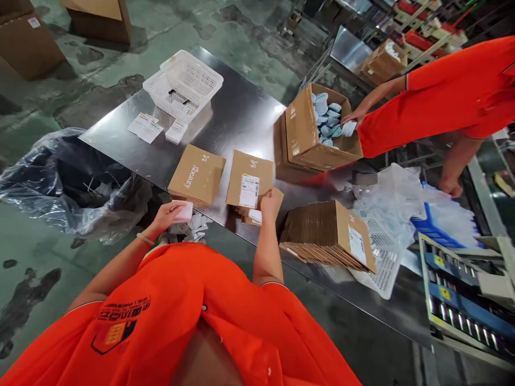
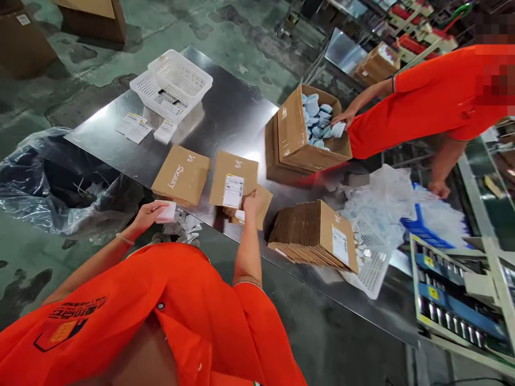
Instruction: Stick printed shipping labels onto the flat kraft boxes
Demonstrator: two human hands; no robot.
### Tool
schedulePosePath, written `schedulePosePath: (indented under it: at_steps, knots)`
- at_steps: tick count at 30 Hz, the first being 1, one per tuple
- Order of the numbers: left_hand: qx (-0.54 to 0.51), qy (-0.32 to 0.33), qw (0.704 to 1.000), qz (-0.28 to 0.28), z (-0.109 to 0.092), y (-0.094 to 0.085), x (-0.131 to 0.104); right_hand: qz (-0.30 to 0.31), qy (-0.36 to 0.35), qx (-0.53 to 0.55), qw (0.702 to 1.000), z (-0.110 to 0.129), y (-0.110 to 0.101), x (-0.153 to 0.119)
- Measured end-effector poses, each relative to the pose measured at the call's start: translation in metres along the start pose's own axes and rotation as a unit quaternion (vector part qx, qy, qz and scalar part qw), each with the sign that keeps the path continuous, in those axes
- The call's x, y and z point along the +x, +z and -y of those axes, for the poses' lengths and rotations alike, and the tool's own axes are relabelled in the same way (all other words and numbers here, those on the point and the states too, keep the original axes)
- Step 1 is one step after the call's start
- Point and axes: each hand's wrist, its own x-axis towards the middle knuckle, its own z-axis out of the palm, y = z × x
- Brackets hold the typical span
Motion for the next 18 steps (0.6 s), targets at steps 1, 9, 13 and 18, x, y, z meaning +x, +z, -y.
schedulePosePath:
  at_steps: [1,9,13,18]
  knots:
    - [-0.008,-0.008,1.0,0.003,0.001,-0.003,-0.004,-0.009,0.04,-0.019,0.999,-0.015,-0.013,0.002]
    - [-0.139,-0.008,0.99,-0.023,-0.014,-0.004,-0.017,0.332,-0.334,0.266,0.841,0.077,0.043,-0.118]
    - [-0.196,-0.071,0.963,-0.169,-0.006,-0.031,0.001,0.527,-0.292,0.335,0.724,0.121,0.094,-0.173]
    - [-0.234,-0.171,0.934,-0.208,0.014,-0.044,-0.01,0.419,-0.199,0.421,0.779,0.136,0.095,-0.182]
